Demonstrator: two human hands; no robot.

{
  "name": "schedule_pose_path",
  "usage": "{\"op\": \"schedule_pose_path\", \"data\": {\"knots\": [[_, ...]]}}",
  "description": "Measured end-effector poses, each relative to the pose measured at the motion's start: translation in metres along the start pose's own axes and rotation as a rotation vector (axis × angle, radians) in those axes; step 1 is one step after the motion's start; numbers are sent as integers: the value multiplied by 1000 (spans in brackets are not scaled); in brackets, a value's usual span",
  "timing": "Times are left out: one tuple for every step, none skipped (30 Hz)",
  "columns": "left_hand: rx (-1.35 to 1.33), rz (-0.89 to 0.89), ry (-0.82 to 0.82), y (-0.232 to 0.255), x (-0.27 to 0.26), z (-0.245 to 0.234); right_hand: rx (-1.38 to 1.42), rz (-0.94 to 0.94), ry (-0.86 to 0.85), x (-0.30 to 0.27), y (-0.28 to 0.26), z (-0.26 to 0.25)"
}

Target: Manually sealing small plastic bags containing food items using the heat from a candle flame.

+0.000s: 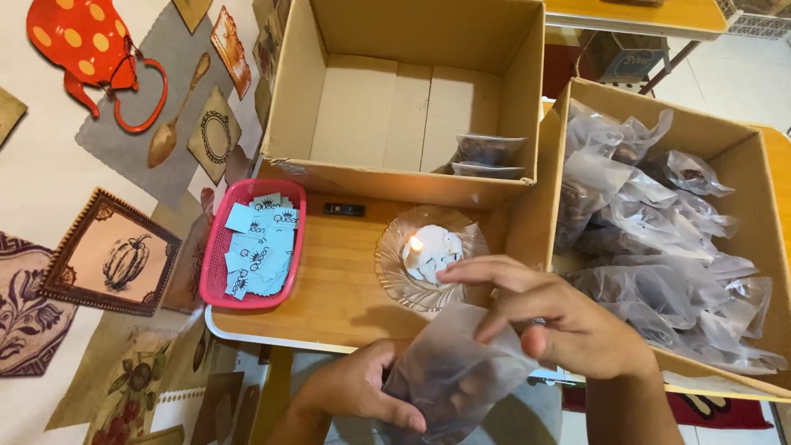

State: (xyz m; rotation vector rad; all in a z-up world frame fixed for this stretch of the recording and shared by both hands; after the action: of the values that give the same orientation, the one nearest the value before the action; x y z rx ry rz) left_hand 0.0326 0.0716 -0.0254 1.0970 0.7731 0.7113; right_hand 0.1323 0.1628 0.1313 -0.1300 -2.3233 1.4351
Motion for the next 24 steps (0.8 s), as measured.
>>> {"op": "schedule_pose_path", "data": {"knots": [[-1, 1, -1, 1, 1, 0, -1, 1, 0, 5, 0, -2], [57, -13, -18, 1, 1, 1, 8, -15, -67, 9, -1, 2], [116, -27, -35, 1, 2, 2, 17, -30, -135, 13, -3, 6], [118, -26, -36, 0, 3, 3, 15, -32, -134, 15, -5, 6], [82, -78, 12, -5, 3, -1, 6, -22, -120, 17, -6, 5], [44, -132, 61, -10, 3, -5, 0, -10, -107, 20, -7, 4], [44, -131, 62, -15, 3, -5, -1, -11, -108, 18, -7, 4], [-46, -28, 111, -10, 3, -9, -26, 7, -116, 16, -6, 4], [-135, 75, 158, -6, 3, -13, -52, 24, -124, 15, -4, 5], [-136, 76, 162, -6, 1, -16, -51, 22, -128, 14, -4, 6], [-113, 115, 159, -3, -1, -18, -50, 26, -79, 14, -4, 2], [-89, 153, 154, 1, -2, -20, -50, 30, -27, 13, -5, -2], [-89, 154, 157, -1, -3, -21, -50, 28, -29, 11, -3, -1], [-85, 174, 158, 0, -4, -21, -62, 40, 28, 8, 0, -5], [-82, 195, 159, 0, -4, -22, -74, 51, 86, 6, 3, -10], [-82, 193, 158, 5, -4, -19, -73, 52, 88, 4, 3, -10], [-116, 217, 198, 12, -4, -19, -62, 55, 106, 3, 2, -11], [-149, 243, 242, 18, -5, -20, -52, 55, 122, 2, 2, -13], [-149, 243, 242, 26, -5, -19, -52, 55, 122, 3, 0, -14], [-131, 273, 248, 36, -6, -18, -86, 31, 89, 3, -3, -11], [-114, 302, 254, 47, -8, -17, -120, 8, 55, 4, -7, -9], [-113, 303, 255, 45, -9, -19, -121, 7, 54, 4, -8, -10], [-108, 255, 294, 39, -9, -24, -145, 13, 61, 3, -8, -11], [-104, 203, 331, 32, -10, -28, -168, 21, 70, 1, -8, -12]]}}
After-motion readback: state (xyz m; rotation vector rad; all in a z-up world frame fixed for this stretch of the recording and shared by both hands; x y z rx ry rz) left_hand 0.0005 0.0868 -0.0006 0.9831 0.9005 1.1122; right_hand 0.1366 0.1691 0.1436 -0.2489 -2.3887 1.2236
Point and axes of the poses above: each hand's wrist, its own x-axis towards the middle knuckle, its own z-axis out of the palm, y = z × x, the point moved 9 cm from there along x, towards the middle knuckle, and after that the axes turned 2 degrees about y, right-handed, at the moved point
